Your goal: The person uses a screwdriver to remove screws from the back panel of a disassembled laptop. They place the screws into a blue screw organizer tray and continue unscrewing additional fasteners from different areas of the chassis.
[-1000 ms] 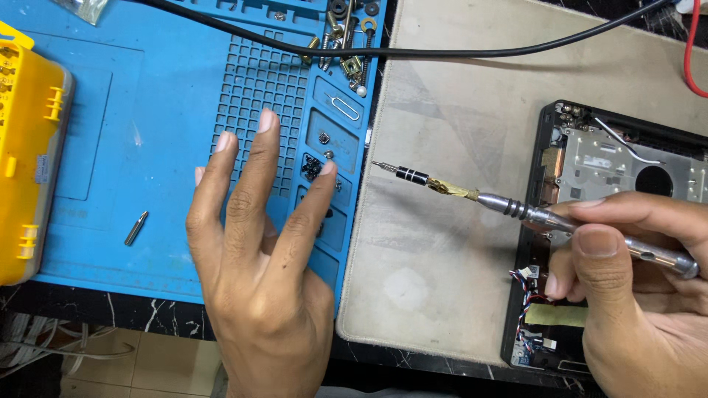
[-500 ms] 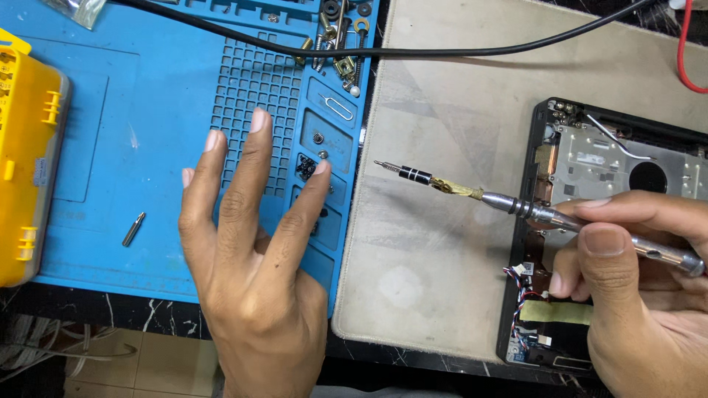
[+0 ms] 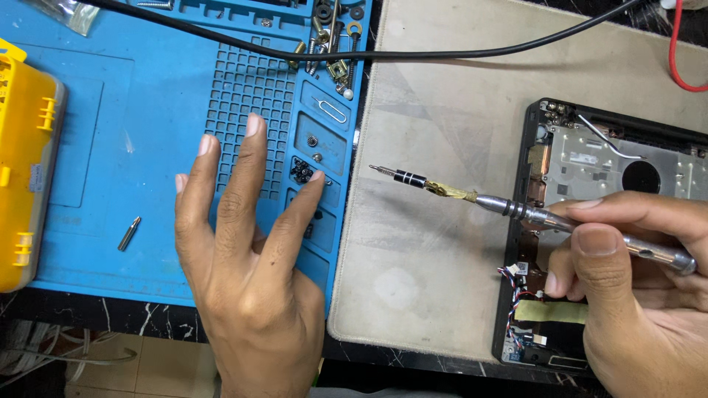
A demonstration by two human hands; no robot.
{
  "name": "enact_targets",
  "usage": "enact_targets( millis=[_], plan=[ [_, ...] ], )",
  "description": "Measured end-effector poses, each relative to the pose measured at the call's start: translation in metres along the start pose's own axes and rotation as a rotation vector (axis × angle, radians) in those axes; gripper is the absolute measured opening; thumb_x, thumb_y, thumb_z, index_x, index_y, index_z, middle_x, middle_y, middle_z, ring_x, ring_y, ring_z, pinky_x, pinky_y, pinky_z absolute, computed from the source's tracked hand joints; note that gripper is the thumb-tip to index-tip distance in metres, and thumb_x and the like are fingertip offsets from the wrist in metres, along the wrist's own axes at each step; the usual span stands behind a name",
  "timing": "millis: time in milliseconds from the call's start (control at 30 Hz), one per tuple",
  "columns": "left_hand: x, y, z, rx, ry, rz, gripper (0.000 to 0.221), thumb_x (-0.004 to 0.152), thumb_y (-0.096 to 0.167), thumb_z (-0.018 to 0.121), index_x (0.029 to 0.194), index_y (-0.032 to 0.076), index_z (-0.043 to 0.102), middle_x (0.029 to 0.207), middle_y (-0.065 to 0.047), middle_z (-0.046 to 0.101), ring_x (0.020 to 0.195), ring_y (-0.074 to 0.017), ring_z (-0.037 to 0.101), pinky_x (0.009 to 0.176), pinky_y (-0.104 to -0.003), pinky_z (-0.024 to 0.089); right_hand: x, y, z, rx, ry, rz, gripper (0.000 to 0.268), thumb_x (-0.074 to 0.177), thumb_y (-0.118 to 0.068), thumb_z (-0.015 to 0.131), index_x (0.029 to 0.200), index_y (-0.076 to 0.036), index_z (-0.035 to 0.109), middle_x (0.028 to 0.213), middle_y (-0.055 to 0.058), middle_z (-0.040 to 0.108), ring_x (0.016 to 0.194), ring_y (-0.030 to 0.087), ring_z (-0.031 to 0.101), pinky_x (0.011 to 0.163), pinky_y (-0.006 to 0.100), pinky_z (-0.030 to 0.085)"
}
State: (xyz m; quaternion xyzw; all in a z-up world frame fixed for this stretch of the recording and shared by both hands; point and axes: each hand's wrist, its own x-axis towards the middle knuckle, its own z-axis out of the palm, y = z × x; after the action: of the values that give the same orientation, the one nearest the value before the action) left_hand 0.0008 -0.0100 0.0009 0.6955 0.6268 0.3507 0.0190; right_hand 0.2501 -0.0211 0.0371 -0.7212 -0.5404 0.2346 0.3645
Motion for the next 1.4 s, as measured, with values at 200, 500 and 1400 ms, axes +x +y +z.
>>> enact_targets(
  millis=[200,500,1400],
  plan=[
    [0.000,0.000,0.000,0.017,-0.009,0.003,0.064,0.090,-0.028,0.049,0.129,0.005,0.088,0.170,-0.029,0.058,0.164,-0.0568,0.044,0.138,-0.079,0.037,0.000,0.006,0.000,0.036,-0.003,-0.024,0.024,0.126,-0.017,0.059,0.133,0.006,0.059,0.127,0.023,0.081,0.065,0.021,0.068,0.069,0.029,0.052],
    [0.002,0.000,-0.001,0.029,-0.052,0.015,0.067,0.089,-0.026,0.050,0.130,0.011,0.088,0.173,-0.027,0.054,0.166,-0.0571,0.042,0.136,-0.085,0.036,0.000,-0.001,-0.001,0.010,-0.006,-0.027,0.024,0.124,-0.017,0.060,0.131,0.007,0.061,0.123,0.022,0.080,0.065,0.022,0.070,0.069,0.029,0.054],
    [-0.001,0.059,0.007,-0.131,-0.055,0.234,0.038,0.112,-0.016,0.073,0.149,-0.017,0.078,0.166,-0.041,0.068,0.156,-0.0606,0.063,0.137,-0.065,0.052,0.024,0.060,-0.100,0.162,0.086,-0.326,0.027,0.110,-0.019,0.069,0.110,0.005,0.056,0.088,0.019,0.070,0.066,0.021,0.078,0.068,0.032,0.074]
  ],
)
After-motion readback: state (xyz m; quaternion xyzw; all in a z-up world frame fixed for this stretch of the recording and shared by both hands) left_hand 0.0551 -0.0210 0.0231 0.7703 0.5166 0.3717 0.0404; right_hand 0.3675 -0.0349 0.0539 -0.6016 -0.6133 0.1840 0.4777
